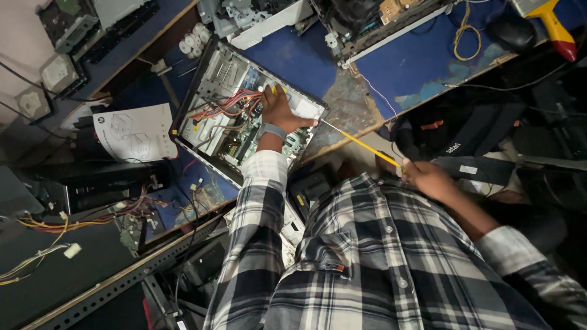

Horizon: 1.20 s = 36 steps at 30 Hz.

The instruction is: The person uses a screwdriver to remove screws from a computer case, then installs a power supply unit into the case and secures it with screws. The person handles the motherboard and power supply unit throughout the process.

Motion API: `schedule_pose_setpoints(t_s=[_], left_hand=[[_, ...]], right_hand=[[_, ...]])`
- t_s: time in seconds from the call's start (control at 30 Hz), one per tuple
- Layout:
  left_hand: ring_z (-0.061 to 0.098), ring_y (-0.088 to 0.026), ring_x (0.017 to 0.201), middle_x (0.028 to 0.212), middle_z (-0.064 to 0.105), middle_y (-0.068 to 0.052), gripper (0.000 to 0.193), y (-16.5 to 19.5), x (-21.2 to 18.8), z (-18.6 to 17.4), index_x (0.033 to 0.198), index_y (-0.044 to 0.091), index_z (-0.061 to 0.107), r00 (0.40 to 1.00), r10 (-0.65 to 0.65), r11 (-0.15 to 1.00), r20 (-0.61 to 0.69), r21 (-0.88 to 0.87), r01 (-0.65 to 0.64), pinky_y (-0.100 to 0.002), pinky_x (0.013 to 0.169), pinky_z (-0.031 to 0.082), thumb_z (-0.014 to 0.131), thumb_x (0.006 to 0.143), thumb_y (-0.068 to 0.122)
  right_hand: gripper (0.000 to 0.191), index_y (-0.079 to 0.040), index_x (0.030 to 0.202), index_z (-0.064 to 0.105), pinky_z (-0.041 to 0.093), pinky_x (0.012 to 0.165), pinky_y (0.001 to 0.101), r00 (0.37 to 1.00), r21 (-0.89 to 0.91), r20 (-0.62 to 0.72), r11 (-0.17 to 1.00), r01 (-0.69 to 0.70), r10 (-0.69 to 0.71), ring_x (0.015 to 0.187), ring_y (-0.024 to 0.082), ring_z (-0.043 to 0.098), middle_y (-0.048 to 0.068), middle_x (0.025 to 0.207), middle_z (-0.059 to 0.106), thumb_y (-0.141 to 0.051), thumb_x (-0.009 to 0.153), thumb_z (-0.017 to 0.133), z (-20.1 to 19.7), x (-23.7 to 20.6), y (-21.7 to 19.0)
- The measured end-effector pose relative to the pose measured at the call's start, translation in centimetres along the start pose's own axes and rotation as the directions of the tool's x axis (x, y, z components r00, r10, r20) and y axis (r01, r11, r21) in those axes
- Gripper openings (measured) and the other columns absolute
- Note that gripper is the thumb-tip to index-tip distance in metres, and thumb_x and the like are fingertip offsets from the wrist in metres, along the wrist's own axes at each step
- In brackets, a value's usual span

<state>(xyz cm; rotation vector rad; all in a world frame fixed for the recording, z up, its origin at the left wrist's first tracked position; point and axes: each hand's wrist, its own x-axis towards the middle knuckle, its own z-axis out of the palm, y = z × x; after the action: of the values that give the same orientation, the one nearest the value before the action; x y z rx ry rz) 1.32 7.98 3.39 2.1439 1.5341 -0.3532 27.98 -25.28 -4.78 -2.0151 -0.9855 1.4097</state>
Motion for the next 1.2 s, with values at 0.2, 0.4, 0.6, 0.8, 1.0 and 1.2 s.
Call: schedule_pose_setpoints(t_s=[0.2,0.4,0.6,0.8,1.0,1.2], left_hand=[[0.004,-0.05,0.154,0.165,0.007,-0.035,0.157,0.2,0.2,0.0,0.159,-0.005,0.011,1.0,0.0,1.0,0.0,0.0,0.0,-0.044,0.126,0.017,0.092,0.048,0.072],[0.002,-0.051,0.154,0.164,0.006,-0.036,0.158,0.2,0.3,0.0,0.159,-0.005,0.011,1.0,0.014,1.0,-0.016,-0.005,-0.014,-0.045,0.126,0.017,0.092,0.048,0.073],[0.004,-0.051,0.154,0.165,0.007,-0.035,0.159,0.4,0.6,0.0,0.16,-0.004,0.012,1.0,0.002,1.0,-0.011,0.013,-0.002,-0.045,0.126,0.018,0.092,0.046,0.072],[0.003,-0.05,0.155,0.165,0.007,-0.035,0.158,0.3,0.6,-0.1,0.16,-0.005,0.012,1.0,0.016,1.0,-0.009,0.01,-0.016,-0.044,0.127,0.016,0.091,0.047,0.074],[0.001,-0.05,0.155,0.165,0.005,-0.035,0.158,0.3,0.7,-0.1,0.16,-0.004,0.011,1.0,0.009,1.0,0.003,0.017,-0.009,-0.044,0.126,0.015,0.091,0.047,0.074],[0.001,-0.051,0.154,0.165,0.005,-0.035,0.159,0.5,0.8,-0.2,0.16,-0.004,0.01,1.0,0.005,1.0,0.01,0.024,-0.005,-0.045,0.126,0.016,0.091,0.048,0.074]], right_hand=[[0.043,-0.004,0.099,0.066,0.033,0.041,0.0339,0.945,0.137,0.299,0.974,-0.179,0.131,0.045,0.014,0.041,0.002,0.062,0.051,-0.044,0.087,0.076,-2.2,0.9,-0.1],[0.052,-0.005,0.098,0.074,0.038,0.043,0.0255,0.88,-0.317,-0.225,0.886,0.34,-0.418,0.048,0.002,0.045,-0.007,0.061,0.052,-0.054,0.1,0.057,-1.5,-0.7,-0.4],[0.053,-0.008,0.092,0.069,0.021,0.035,0.0278,0.865,0.385,0.447,0.823,-0.417,0.229,0.041,0.007,0.031,-0.006,0.059,0.054,-0.059,0.095,0.055,-2.5,1.3,-0.7],[0.051,-0.006,0.092,0.074,0.042,0.045,0.0233,0.884,-0.14,-0.175,0.9,0.413,-0.433,0.049,0.003,0.054,-0.008,0.06,0.059,-0.056,0.097,0.064,-1.7,-0.5,-0.6],[0.071,-0.004,0.089,0.078,0.029,0.042,0.03,0.909,0.248,0.313,0.9,-0.357,0.275,0.046,0.012,0.036,-0.001,0.056,0.046,-0.067,0.105,0.05,-2.3,1.4,-0.4],[0.053,-0.003,0.087,0.072,0.051,0.05,0.0318,0.958,-0.003,-0.096,0.963,0.271,-0.27,0.058,0.015,0.063,0.008,0.07,0.071,-0.055,0.085,0.072,-3.1,-0.2,-1.4]])
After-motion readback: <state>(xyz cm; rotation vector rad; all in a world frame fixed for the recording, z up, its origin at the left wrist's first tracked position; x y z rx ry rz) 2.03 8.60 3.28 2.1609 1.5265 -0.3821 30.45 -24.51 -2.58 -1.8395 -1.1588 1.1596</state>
